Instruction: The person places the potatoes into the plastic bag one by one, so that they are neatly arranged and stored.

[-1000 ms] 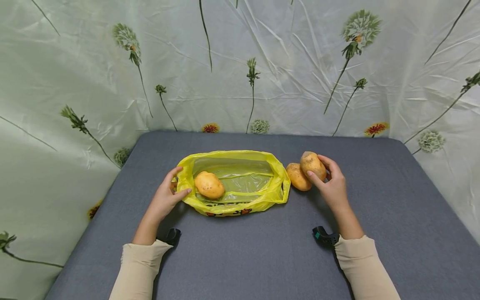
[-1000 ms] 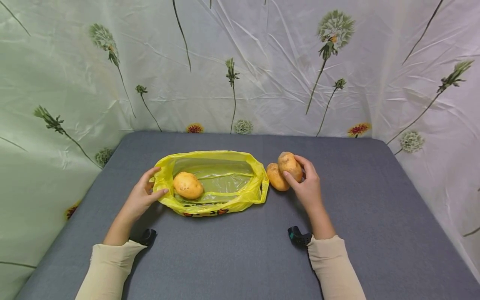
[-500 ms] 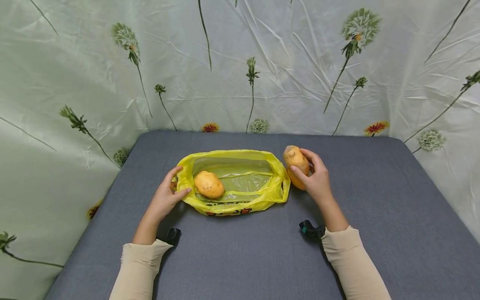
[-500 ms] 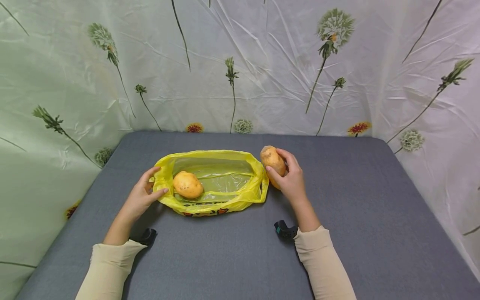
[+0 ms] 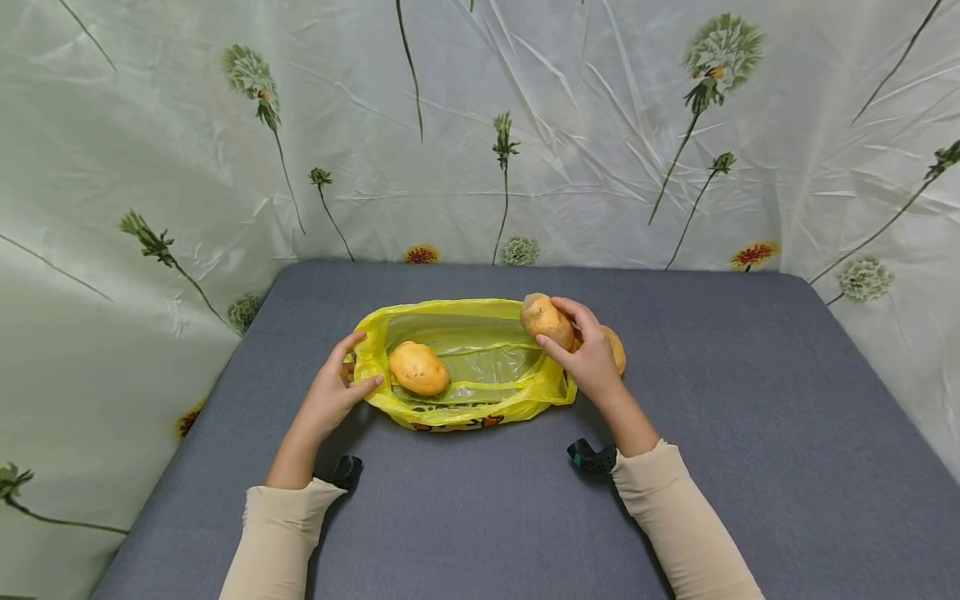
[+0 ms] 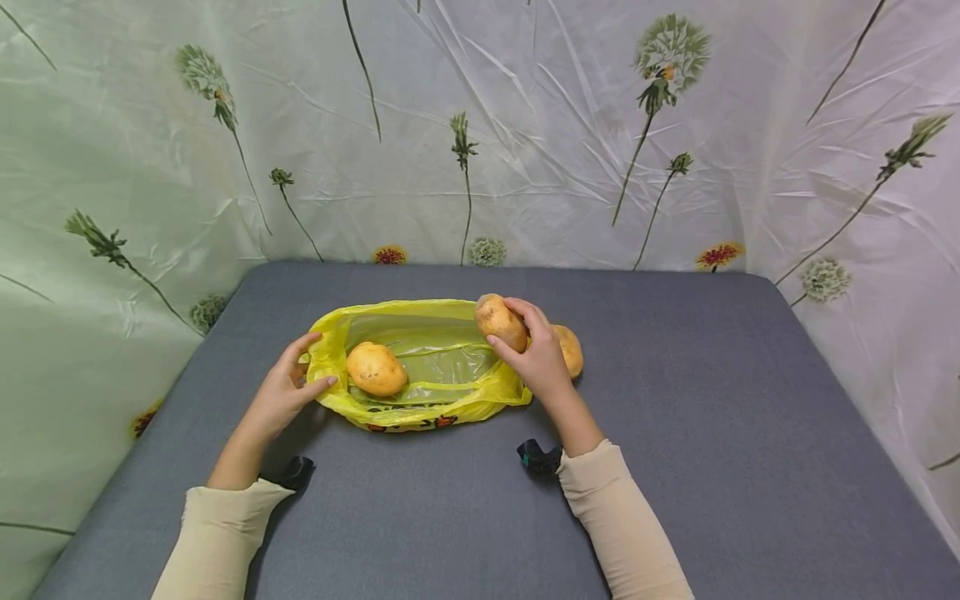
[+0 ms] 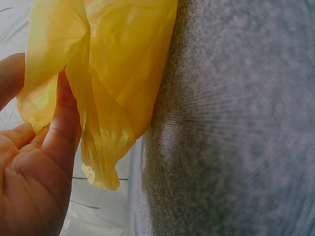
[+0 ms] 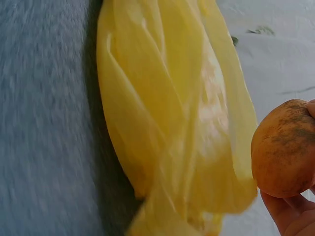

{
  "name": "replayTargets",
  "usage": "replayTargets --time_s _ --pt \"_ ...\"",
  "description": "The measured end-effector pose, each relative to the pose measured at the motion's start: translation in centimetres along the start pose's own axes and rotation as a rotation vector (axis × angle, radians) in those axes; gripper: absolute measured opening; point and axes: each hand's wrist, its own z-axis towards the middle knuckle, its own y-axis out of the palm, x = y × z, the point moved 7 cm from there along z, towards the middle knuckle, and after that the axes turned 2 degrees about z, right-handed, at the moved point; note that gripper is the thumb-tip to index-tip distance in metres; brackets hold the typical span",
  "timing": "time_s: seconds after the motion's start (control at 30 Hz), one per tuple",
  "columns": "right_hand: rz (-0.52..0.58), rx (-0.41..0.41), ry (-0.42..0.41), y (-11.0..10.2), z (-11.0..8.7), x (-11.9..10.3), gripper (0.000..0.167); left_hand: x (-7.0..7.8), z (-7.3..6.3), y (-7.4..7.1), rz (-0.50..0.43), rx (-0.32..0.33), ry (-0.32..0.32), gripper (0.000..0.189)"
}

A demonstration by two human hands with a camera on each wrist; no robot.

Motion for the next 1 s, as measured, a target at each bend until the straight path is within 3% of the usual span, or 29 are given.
replayTargets --time_s 0.3,0.63,0.73,1.0 --pt "0.067 -0.056 0.007 3.1 0.1 3.6 0.052 0.1 0.0 0.0 -0.004 -0.001 0.005 0.072" --pt "0.071 -0.065 -0.034 5.8 0.2 3.1 0.050 0.3 -0.1 -0.1 -0.020 0.005 0.032 0.071" --pt "0.063 -0.081 -0.027 6.3 0.1 1.9 0.049 0.3 -0.1 0.0 -0.021 0.005 0.029 0.071" --pt "0.060 -0.125 -0.023 8.6 0.0 2.8 0.051 0.2 -0.1 -0.1 -0.024 0.008 0.036 0.071"
